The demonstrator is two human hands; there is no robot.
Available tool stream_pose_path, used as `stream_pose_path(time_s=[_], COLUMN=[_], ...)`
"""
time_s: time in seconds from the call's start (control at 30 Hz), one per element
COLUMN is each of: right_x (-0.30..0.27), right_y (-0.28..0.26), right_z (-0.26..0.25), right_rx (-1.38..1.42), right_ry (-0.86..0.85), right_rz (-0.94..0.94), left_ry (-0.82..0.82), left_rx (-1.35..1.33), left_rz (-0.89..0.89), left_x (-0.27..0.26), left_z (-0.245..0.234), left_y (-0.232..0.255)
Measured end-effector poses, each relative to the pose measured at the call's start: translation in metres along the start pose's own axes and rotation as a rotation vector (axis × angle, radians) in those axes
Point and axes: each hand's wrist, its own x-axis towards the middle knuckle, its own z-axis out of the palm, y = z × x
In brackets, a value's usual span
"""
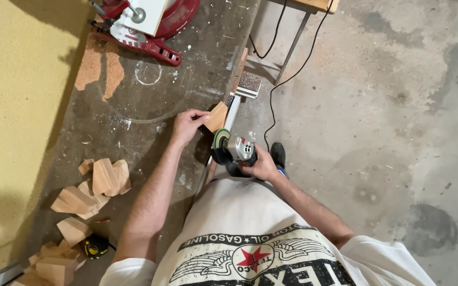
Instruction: The person uses an angle grinder with a sanding disc to smooth the edges of small wooden pieces. They hold each piece on a workbench, sand the edges, and then place the finished piece aside before picking up the next one.
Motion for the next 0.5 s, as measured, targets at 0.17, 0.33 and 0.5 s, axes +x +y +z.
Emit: stream_pose_path(time_s=[0.17, 0.33, 0.5], right_x=[0.038, 0.040, -0.001], right_y=[-0.006, -0.003, 0.007], right_z=[-0.001, -0.005, -0.003], right_rx=[0.149, 0.161, 0.090], right_ry=[0.079, 0.072, -0.002], right_rz=[-0.048, -0.065, -0.041], left_ry=[0.016, 0.017, 0.034], left_rx=[-0.018, -0.005, -0.033], left_rz=[0.014, 0.023, 0.028], left_x=[0.001, -0.001, -0.001], left_z=[0.001, 0.002, 0.000], left_y=[0.002, 0.003, 0.010])
